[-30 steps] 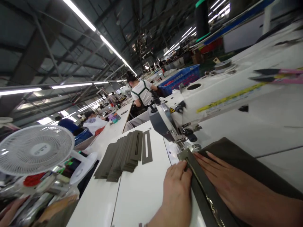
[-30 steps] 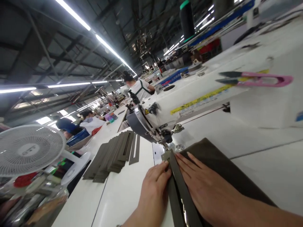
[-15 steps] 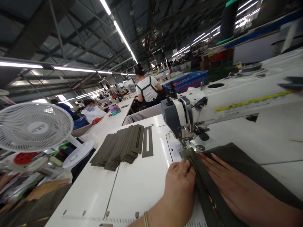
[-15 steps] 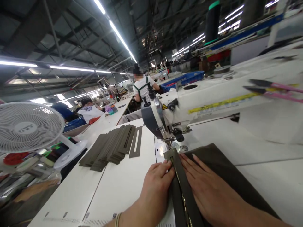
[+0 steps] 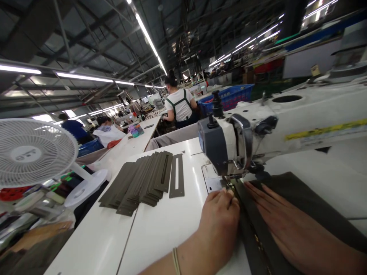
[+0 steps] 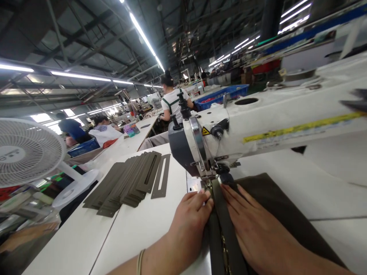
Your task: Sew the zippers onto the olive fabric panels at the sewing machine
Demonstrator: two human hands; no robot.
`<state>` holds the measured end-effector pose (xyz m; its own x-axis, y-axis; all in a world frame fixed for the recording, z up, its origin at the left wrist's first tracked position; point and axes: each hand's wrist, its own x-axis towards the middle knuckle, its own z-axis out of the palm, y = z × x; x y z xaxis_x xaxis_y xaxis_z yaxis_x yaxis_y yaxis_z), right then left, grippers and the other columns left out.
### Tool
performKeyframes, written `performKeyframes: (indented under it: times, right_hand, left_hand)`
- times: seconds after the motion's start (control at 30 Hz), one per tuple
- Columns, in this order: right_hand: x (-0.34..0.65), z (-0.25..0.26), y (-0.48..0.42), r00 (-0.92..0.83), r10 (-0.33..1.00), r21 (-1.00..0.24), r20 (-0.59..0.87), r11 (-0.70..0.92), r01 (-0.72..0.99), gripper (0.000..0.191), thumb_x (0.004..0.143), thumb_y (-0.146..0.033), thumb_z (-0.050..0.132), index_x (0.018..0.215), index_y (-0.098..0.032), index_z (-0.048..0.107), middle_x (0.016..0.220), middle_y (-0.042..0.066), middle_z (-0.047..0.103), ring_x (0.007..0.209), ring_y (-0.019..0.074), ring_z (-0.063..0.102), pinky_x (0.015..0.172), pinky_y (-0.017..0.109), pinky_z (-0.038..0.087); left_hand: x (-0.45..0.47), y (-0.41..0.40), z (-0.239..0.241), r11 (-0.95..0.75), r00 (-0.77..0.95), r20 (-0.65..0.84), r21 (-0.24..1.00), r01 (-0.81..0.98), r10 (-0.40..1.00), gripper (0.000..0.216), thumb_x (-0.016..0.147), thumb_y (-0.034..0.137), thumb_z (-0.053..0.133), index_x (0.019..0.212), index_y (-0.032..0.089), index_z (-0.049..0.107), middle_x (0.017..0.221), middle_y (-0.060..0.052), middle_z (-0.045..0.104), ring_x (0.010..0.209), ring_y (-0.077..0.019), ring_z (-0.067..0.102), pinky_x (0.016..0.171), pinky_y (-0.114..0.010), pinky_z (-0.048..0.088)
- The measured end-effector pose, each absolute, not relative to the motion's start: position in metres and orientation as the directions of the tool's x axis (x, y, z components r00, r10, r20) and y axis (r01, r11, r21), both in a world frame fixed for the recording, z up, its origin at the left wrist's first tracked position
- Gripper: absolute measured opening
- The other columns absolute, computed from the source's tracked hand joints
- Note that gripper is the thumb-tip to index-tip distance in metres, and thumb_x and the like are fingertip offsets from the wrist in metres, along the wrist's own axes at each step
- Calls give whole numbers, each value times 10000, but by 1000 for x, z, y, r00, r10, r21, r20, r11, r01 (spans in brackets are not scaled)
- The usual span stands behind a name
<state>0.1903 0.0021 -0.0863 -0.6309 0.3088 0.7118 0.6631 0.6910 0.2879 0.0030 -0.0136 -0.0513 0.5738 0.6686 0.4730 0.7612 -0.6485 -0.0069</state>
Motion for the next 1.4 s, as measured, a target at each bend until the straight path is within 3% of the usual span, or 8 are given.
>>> performKeyframes:
  times: [0.1, 0.3, 0.6, 0.83, 1.07, 1.2, 1.4]
  right_hand:
    - [191, -88, 5, -653, 301, 309, 695, 695, 649, 739, 885, -123, 325, 1546, -8, 15, 1154, 168, 694, 1005, 253, 668, 937, 433, 485]
    - [194, -99, 1, -643, 386, 228, 662, 713, 663, 738, 848, -140, 390, 1552, -76, 180, 1358, 155, 582, 1136, 285, 607, 1006, 475, 440]
    - [194, -86, 0, -649, 366, 266, 667, 697, 666, 722, 855, -136, 364, 1540, -17, 166, 1161, 159, 692, 1046, 260, 652, 966, 443, 467]
    - [193, -74, 1, -639, 344, 271, 688, 695, 666, 748, 878, -117, 324, 1541, 8, 0, 1094, 152, 716, 1000, 239, 675, 904, 410, 504]
    - [194, -76, -1, -640, 357, 271, 680, 689, 672, 733, 882, -121, 326, 1537, 20, 31, 1124, 170, 703, 1044, 242, 662, 939, 416, 485]
    - [192, -80, -3, -613, 393, 234, 685, 679, 696, 694, 871, -100, 312, 1534, 5, 134, 1171, 181, 685, 1101, 244, 641, 968, 431, 472]
    - [191, -91, 4, -620, 386, 205, 683, 713, 670, 660, 870, -128, 358, 1516, -35, 266, 1265, 188, 639, 1172, 260, 602, 987, 465, 461]
  left_hand:
    - [3, -10, -54, -654, 582, 459, -5, 757, 671, 194, 966, 110, 464, 1033, 91, 645, 1097, -136, 697, 1032, -216, 663, 954, -345, 547]
    - [2, -8, -60, -662, 603, 468, -50, 748, 646, 239, 1000, 133, 421, 1066, 94, 647, 1153, -141, 686, 1095, -207, 643, 956, -348, 545]
    - [0, -8, -56, -690, 619, 474, -32, 723, 627, 248, 981, 109, 417, 1081, 72, 640, 1170, -163, 676, 1099, -228, 644, 978, -364, 530]
    - [1, -9, -56, -684, 614, 500, -58, 728, 611, 246, 972, 92, 416, 1068, 67, 641, 1163, -166, 678, 1077, -235, 653, 958, -367, 538]
    - [0, -9, -53, -695, 625, 480, -42, 718, 616, 246, 985, 97, 406, 1078, 57, 631, 1160, -178, 673, 1065, -235, 655, 950, -381, 546]
    - [1, -7, -54, -697, 630, 500, -70, 714, 595, 256, 999, 97, 383, 1051, 65, 632, 1143, -160, 677, 1046, -230, 658, 933, -369, 554]
    - [3, -7, -47, -672, 649, 388, -95, 735, 655, 188, 941, 72, 473, 1053, 62, 624, 1092, -155, 675, 1021, -243, 652, 927, -370, 556]
